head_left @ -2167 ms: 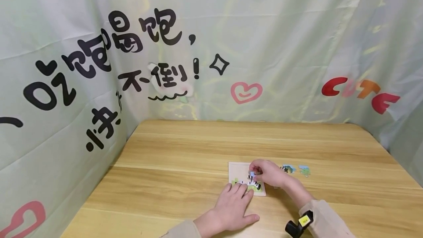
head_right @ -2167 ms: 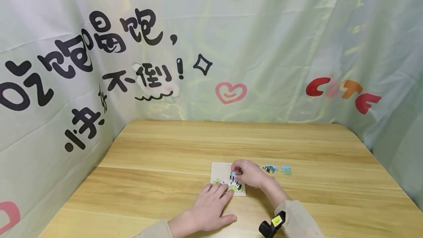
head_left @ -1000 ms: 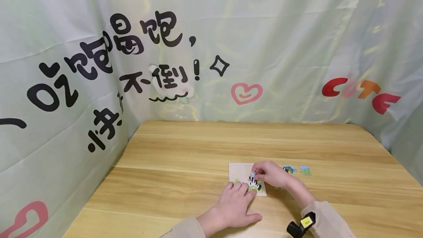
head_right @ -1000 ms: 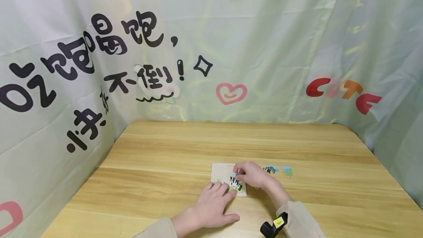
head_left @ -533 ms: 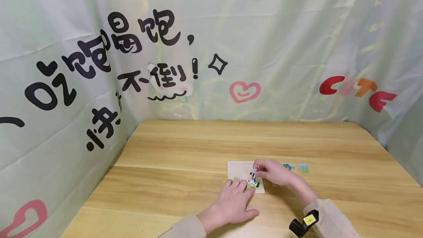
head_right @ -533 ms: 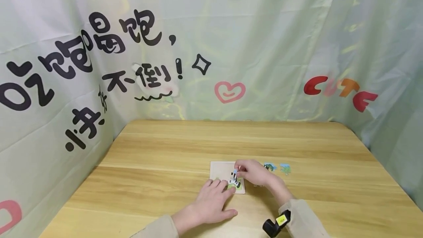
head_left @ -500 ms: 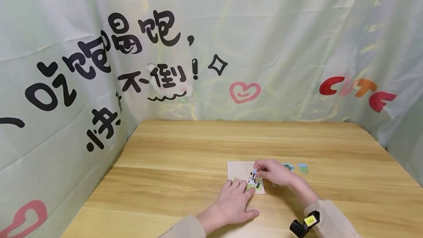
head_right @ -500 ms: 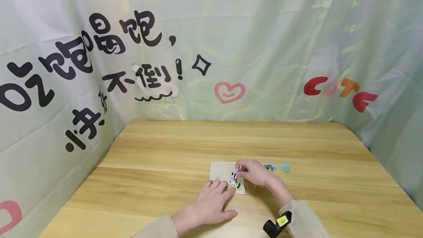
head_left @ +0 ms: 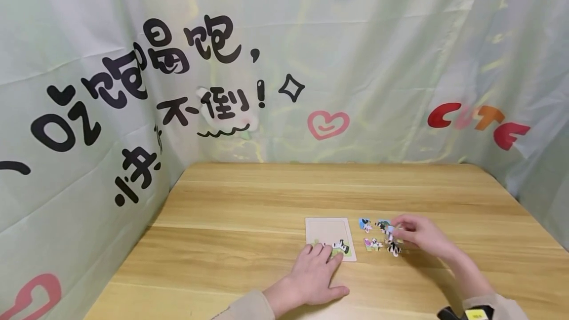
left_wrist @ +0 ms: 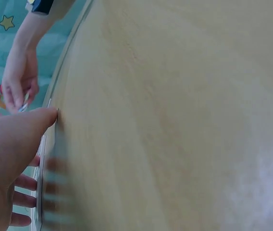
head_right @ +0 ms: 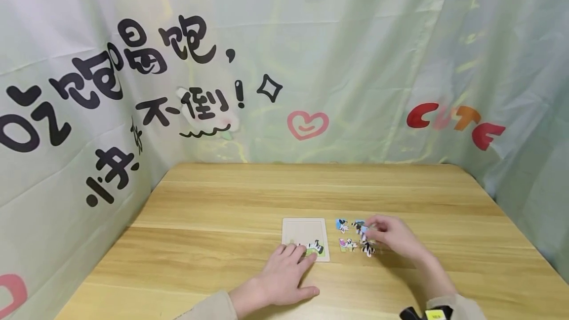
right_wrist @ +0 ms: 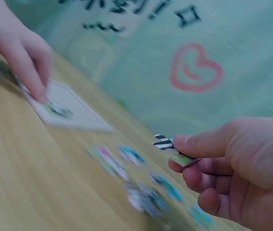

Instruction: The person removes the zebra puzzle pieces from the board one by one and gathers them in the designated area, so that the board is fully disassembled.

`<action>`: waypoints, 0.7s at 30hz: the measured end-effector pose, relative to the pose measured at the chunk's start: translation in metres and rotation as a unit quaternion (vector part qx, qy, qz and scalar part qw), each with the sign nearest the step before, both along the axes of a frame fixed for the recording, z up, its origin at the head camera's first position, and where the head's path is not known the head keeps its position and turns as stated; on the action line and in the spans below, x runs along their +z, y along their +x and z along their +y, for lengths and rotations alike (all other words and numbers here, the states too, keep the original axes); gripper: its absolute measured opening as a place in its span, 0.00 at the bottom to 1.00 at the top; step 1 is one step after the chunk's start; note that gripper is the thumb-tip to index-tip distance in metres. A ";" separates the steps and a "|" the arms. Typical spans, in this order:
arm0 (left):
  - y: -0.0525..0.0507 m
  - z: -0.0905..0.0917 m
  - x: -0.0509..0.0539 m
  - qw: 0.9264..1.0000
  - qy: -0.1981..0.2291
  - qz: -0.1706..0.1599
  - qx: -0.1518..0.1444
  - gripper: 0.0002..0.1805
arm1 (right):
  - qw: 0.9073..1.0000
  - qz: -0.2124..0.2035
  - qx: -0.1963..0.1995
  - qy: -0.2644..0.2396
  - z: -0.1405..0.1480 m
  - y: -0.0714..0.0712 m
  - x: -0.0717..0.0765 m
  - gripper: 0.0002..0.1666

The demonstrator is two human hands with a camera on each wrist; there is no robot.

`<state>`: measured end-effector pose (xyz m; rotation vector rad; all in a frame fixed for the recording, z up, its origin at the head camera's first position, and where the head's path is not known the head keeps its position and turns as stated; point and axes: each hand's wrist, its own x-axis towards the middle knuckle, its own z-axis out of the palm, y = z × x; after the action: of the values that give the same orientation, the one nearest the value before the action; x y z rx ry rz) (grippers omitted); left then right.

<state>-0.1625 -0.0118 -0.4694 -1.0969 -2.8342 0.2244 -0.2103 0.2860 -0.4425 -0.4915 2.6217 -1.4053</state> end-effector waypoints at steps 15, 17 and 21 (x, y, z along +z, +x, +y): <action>0.001 -0.002 -0.001 1.000 -0.007 -0.009 0.000 0.41 | 0.987 0.023 -0.065 0.142 0.036 0.017 -0.020 0.06; 0.002 -0.002 -0.001 1.000 -0.007 -0.010 0.002 0.41 | 0.984 0.030 -0.071 0.159 0.035 0.015 -0.020 0.06; 0.004 -0.002 -0.001 1.000 -0.004 -0.007 0.007 0.40 | 0.983 0.035 -0.066 0.166 0.035 0.014 -0.021 0.07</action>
<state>-0.1588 -0.0134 -0.4706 -1.0859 -2.8564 0.2300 -0.1958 0.3208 -0.4633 -0.3331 2.9117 -0.9641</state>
